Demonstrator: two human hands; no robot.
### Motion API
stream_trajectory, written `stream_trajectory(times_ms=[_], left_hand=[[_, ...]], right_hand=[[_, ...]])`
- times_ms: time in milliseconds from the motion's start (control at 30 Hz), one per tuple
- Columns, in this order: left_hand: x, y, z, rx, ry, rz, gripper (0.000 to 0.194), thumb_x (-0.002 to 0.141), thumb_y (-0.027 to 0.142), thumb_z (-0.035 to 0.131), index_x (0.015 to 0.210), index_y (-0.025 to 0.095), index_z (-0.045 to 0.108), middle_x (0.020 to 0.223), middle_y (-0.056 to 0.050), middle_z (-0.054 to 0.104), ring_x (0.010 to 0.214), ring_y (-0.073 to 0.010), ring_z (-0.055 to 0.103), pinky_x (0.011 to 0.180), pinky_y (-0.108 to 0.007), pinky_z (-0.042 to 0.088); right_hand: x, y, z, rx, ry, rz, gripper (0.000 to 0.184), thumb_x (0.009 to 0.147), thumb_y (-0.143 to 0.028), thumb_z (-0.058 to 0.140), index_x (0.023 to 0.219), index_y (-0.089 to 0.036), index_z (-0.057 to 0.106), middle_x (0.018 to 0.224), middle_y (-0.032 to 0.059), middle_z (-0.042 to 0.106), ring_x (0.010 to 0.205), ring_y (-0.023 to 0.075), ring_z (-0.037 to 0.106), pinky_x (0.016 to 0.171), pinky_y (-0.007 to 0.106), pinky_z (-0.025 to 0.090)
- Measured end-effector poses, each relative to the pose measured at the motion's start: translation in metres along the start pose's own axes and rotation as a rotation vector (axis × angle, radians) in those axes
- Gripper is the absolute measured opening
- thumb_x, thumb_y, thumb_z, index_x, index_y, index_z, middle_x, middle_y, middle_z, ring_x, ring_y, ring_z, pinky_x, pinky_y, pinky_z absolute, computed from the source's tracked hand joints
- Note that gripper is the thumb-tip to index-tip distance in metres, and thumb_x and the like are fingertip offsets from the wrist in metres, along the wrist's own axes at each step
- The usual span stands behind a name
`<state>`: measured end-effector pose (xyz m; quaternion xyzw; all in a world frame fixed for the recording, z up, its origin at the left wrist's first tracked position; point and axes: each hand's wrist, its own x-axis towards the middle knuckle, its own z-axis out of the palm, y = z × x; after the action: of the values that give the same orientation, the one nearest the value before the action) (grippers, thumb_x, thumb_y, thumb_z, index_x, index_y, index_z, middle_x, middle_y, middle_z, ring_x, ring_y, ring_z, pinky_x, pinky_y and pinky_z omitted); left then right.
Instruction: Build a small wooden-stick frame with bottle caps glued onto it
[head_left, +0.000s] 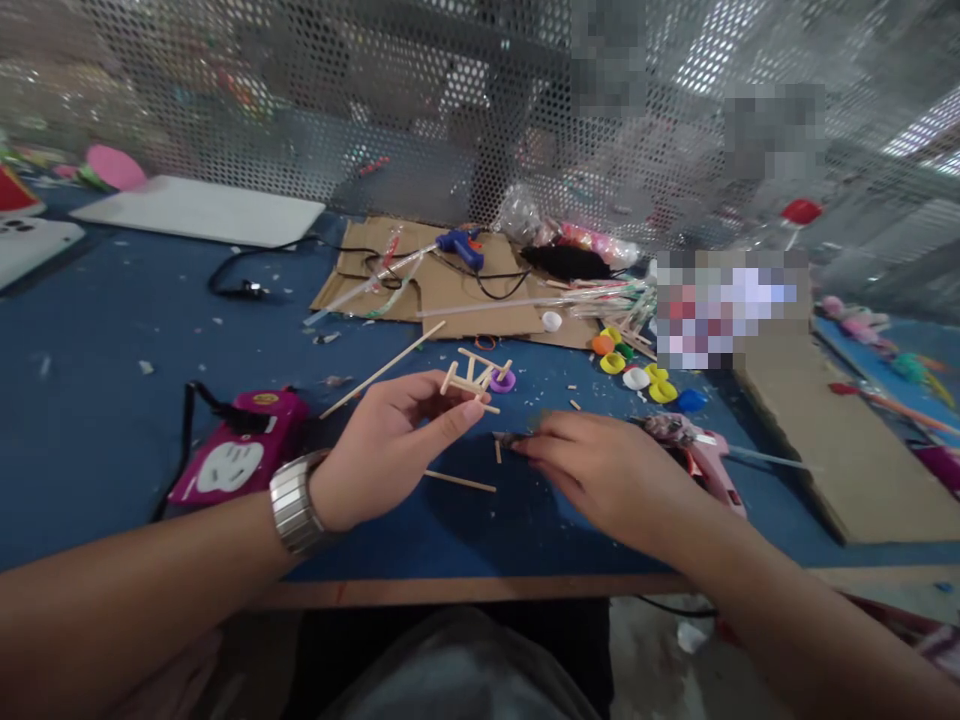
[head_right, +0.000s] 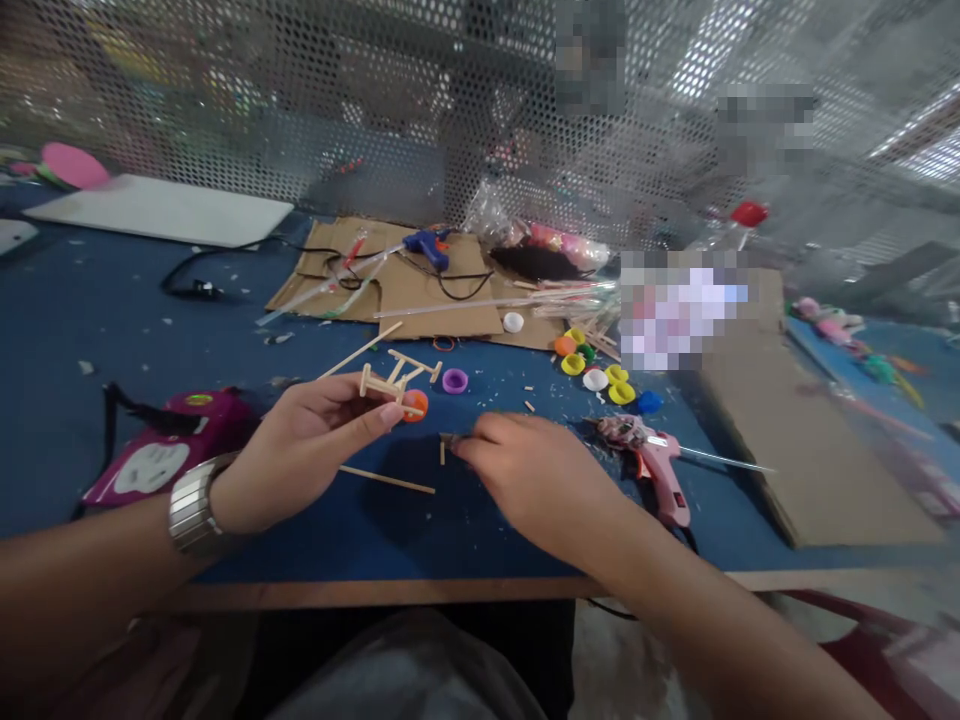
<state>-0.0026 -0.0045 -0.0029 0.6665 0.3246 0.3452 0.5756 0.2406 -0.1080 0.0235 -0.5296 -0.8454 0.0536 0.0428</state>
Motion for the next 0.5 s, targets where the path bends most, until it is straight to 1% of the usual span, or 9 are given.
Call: stream_trajectory(times_ms=[67,167,267,367,500], left_hand=[[0.0,0.0,0.0,-0.001,-0.009,-0.002,0.03,0.096,0.047,0.083,0.106,0.019,0.085,0.109,-0.01,0.087,0.095,-0.0225,0.079,0.088,-0.034,0.063],[-0.001,0.002,0.0,0.017,-0.018,0.008,0.03,0.097,0.047,0.08,0.107,0.018,0.084,0.109,-0.01,0.086,0.095,-0.0225,0.078,0.085,-0.034,0.061],[-0.001,0.004,0.0,0.033,-0.024,0.014,0.028,0.098,0.046,0.078,0.104,0.018,0.082,0.104,-0.009,0.085,0.092,-0.0221,0.077,0.082,-0.033,0.059],[-0.003,0.005,-0.001,0.04,-0.024,0.021,0.027,0.099,0.045,0.077,0.101,0.019,0.081,0.099,-0.008,0.083,0.089,-0.0216,0.075,0.08,-0.033,0.057],[-0.004,0.006,0.0,0.025,-0.03,0.041,0.023,0.1,0.042,0.076,0.099,0.019,0.081,0.097,-0.007,0.081,0.088,-0.0205,0.073,0.08,-0.032,0.057]], right_hand=[[0.016,-0.001,0.003,-0.062,-0.058,-0.012,0.035,0.107,-0.012,0.059,0.132,-0.024,0.081,0.111,0.0091,0.081,0.093,0.0244,0.077,0.078,0.034,0.056],[0.027,0.002,0.01,-0.095,-0.108,-0.057,0.034,0.108,-0.014,0.06,0.131,-0.024,0.083,0.114,0.0097,0.081,0.091,0.0226,0.077,0.074,0.032,0.052],[0.03,0.004,0.015,-0.096,-0.105,-0.093,0.031,0.108,-0.013,0.062,0.125,-0.024,0.085,0.112,0.0085,0.081,0.091,0.0221,0.077,0.073,0.032,0.051],[0.032,0.006,0.017,-0.117,-0.097,-0.142,0.029,0.106,-0.012,0.061,0.12,-0.023,0.084,0.115,0.008,0.081,0.09,0.022,0.076,0.072,0.033,0.052],[0.033,0.004,0.016,-0.175,-0.103,-0.18,0.025,0.109,-0.017,0.057,0.118,-0.02,0.081,0.119,0.0108,0.078,0.086,0.0224,0.074,0.07,0.035,0.053]])
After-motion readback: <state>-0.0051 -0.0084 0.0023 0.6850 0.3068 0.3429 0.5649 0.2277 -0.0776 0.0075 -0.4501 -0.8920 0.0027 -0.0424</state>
